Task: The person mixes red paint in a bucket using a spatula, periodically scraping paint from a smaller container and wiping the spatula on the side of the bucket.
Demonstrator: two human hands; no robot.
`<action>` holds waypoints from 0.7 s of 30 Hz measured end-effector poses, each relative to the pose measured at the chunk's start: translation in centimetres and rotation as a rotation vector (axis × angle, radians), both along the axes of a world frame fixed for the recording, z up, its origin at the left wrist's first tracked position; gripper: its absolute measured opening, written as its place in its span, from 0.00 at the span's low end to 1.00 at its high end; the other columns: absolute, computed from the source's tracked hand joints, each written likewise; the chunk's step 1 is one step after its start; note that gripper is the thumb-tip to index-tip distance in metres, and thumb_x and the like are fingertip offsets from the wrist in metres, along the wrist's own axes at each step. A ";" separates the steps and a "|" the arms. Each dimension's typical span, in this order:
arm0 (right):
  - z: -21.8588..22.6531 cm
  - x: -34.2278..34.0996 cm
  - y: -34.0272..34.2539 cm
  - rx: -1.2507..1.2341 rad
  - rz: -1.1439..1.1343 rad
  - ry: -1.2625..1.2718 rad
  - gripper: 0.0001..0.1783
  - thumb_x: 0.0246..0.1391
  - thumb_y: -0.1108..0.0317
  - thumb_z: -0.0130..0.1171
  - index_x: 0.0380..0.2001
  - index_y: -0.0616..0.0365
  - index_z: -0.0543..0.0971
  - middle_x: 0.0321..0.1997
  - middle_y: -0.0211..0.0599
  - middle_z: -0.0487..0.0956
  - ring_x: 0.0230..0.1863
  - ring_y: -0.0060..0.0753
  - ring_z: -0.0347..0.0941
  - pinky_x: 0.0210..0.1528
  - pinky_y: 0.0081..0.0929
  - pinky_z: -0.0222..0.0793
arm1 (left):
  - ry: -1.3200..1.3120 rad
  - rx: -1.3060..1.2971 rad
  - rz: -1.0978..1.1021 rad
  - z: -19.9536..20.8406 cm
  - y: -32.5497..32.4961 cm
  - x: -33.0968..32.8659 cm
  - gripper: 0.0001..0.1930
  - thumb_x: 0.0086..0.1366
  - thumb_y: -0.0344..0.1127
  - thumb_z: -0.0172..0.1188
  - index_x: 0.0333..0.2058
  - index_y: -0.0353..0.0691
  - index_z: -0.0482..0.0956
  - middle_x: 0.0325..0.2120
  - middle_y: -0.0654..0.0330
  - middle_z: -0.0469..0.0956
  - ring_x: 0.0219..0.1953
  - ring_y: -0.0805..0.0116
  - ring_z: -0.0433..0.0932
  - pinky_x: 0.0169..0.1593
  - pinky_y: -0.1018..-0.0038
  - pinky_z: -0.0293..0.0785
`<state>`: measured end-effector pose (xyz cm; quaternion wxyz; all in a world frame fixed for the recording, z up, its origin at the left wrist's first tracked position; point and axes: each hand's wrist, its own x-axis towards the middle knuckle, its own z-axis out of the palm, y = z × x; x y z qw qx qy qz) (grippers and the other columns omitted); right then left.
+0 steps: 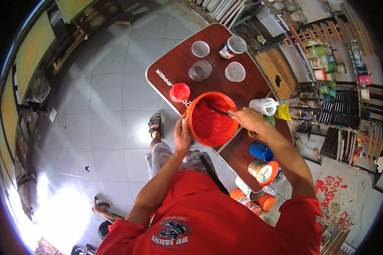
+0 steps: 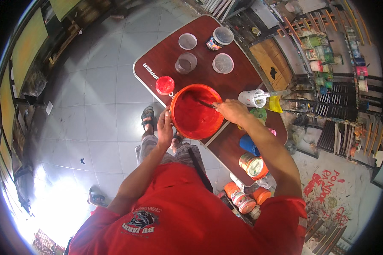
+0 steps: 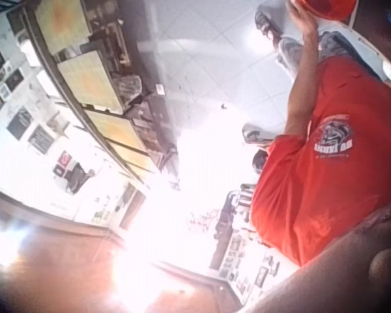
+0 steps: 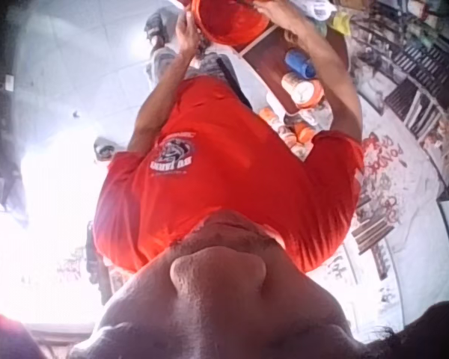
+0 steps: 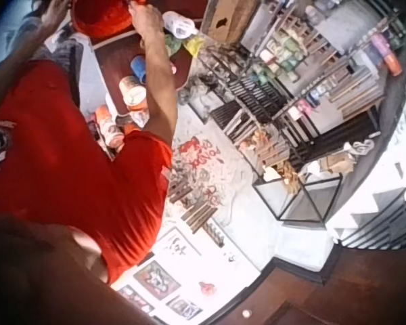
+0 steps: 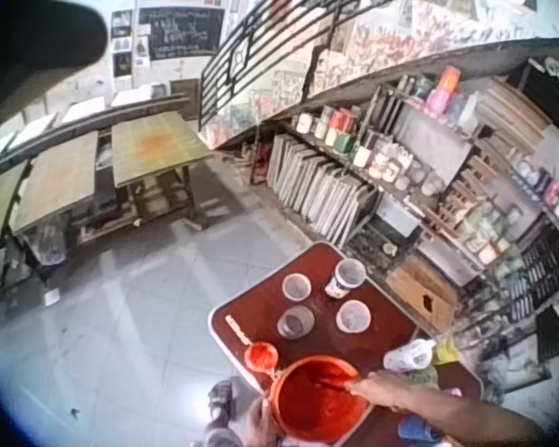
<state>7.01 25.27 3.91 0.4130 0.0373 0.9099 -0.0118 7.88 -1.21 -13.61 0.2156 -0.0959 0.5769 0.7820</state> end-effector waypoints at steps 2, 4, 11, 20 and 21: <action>-0.7 0.0 0.7 -0.020 0.017 0.026 0.24 0.71 0.48 0.47 0.66 0.34 0.75 0.53 0.50 0.80 0.57 0.56 0.76 0.61 0.51 0.70 | 0.012 0.019 0.060 0.1 0.5 -0.1 0.23 0.80 0.44 0.47 0.62 0.31 0.69 0.50 0.59 0.79 0.51 0.74 0.75 0.59 0.75 0.70; -1.5 0.1 1.8 -0.065 0.007 0.025 0.24 0.71 0.48 0.47 0.65 0.34 0.75 0.52 0.51 0.80 0.56 0.56 0.76 0.61 0.51 0.70 | -0.001 0.062 0.081 1.4 0.9 -0.4 0.22 0.80 0.44 0.48 0.61 0.31 0.70 0.49 0.59 0.79 0.51 0.74 0.75 0.59 0.75 0.71; -1.4 -0.6 1.9 -0.205 0.016 0.086 0.23 0.70 0.49 0.50 0.60 0.43 0.80 0.50 0.54 0.82 0.54 0.59 0.76 0.59 0.53 0.70 | -0.018 -0.029 0.090 0.9 0.8 -0.3 0.20 0.79 0.43 0.50 0.58 0.31 0.72 0.46 0.60 0.79 0.47 0.76 0.76 0.54 0.77 0.72; -3.7 -0.2 2.4 -0.384 0.037 0.086 0.22 0.70 0.52 0.52 0.57 0.50 0.81 0.49 0.53 0.83 0.51 0.58 0.78 0.58 0.51 0.71 | -0.029 -0.072 0.088 0.1 0.7 -0.3 0.19 0.79 0.43 0.52 0.57 0.34 0.73 0.33 0.68 0.75 0.33 0.82 0.69 0.37 0.82 0.68; -3.8 -0.3 2.2 -0.404 0.038 0.067 0.22 0.70 0.51 0.52 0.57 0.50 0.81 0.49 0.53 0.83 0.51 0.58 0.79 0.58 0.50 0.71 | -0.029 -0.062 0.085 -0.3 0.7 -0.3 0.19 0.79 0.43 0.52 0.59 0.36 0.73 0.32 0.69 0.75 0.31 0.83 0.68 0.35 0.83 0.66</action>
